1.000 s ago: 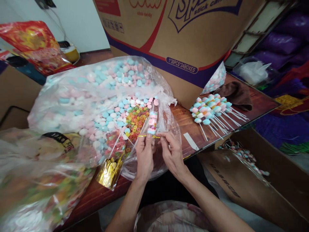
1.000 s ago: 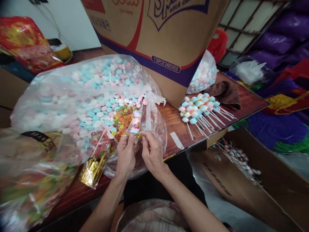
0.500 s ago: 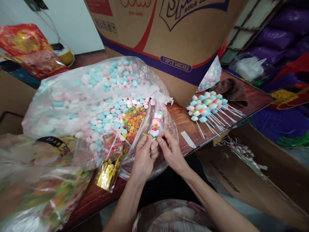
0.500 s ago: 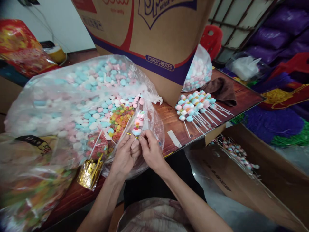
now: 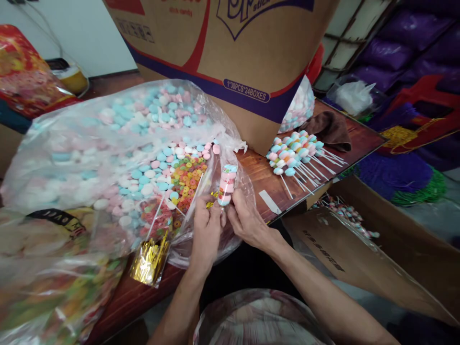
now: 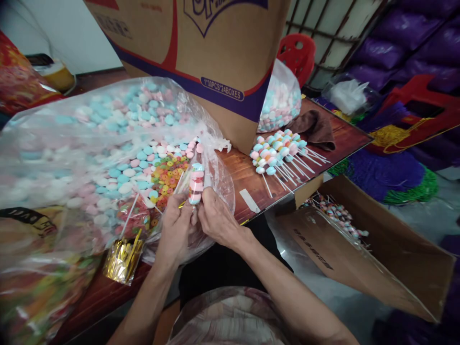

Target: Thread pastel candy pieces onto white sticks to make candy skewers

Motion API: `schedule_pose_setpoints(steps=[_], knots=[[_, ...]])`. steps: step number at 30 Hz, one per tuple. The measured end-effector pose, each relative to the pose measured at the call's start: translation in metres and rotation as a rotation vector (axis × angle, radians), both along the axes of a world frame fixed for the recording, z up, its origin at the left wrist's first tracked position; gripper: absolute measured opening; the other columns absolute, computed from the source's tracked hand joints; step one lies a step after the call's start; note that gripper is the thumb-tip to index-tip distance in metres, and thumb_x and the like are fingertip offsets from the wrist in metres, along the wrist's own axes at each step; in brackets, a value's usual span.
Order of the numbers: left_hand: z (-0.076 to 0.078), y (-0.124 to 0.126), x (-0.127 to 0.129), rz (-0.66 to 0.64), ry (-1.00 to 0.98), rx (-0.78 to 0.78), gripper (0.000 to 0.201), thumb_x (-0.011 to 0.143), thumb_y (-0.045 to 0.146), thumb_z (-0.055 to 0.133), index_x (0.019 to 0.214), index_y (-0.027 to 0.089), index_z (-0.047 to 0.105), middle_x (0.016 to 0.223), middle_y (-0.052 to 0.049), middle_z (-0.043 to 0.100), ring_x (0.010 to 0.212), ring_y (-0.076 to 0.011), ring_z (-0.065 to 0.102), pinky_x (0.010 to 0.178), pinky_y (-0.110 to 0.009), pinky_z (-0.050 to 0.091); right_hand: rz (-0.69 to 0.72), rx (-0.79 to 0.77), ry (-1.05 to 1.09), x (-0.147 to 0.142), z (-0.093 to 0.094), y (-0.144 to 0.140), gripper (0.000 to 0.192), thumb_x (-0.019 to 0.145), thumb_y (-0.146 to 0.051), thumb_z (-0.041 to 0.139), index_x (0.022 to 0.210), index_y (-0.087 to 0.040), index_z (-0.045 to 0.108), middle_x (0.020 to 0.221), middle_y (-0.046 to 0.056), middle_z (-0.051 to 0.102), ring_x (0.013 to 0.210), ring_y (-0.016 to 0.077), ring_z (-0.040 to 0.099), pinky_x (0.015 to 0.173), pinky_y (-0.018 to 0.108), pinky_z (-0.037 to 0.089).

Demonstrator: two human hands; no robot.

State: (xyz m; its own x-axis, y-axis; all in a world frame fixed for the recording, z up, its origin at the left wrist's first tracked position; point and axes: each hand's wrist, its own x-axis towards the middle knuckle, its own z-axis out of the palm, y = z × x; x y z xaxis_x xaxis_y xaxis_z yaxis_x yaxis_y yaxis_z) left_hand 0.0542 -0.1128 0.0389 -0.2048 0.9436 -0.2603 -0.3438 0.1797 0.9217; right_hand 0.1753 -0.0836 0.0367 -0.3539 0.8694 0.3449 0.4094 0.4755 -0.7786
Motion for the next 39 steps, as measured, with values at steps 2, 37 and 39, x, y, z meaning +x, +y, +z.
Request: schedule_pose_setpoints(steps=[2,37,39], knots=[[-0.008,-0.001,0.001,0.055,0.109,0.086,0.026,0.085,0.044,0.071,0.092,0.019,0.065,0.061,0.005,0.051,0.054,-0.0070,0.045,0.051,-0.016,0.037,-0.051,-0.027,-0.029,-0.003,0.001,-0.003,0.010,0.092,-0.016,0.037,0.087,-0.024,0.040,0.079,0.002,0.050,0.069,0.0177,0.048,0.066,0.031,0.044],[0.018,0.019,0.011,-0.094,-0.645,-0.333,0.016,0.097,0.017,0.053,0.087,0.015,0.065,0.082,-0.001,0.067,0.075,-0.0103,0.066,0.072,-0.021,0.056,-0.290,0.426,-0.079,0.005,-0.004,-0.008,0.024,0.100,-0.016,0.041,0.082,-0.019,0.056,0.076,0.005,0.062,0.074,0.0184,0.055,0.074,0.036,0.039],[0.022,0.022,0.012,-0.148,-0.574,-0.194,0.020,0.097,0.030,0.057,0.088,0.017,0.068,0.090,-0.003,0.070,0.085,-0.0131,0.067,0.078,-0.022,0.057,-0.287,0.294,0.010,0.011,0.005,-0.012,0.019,0.100,-0.017,0.044,0.083,-0.020,0.054,0.077,0.003,0.060,0.074,0.0171,0.054,0.074,0.034,0.038]])
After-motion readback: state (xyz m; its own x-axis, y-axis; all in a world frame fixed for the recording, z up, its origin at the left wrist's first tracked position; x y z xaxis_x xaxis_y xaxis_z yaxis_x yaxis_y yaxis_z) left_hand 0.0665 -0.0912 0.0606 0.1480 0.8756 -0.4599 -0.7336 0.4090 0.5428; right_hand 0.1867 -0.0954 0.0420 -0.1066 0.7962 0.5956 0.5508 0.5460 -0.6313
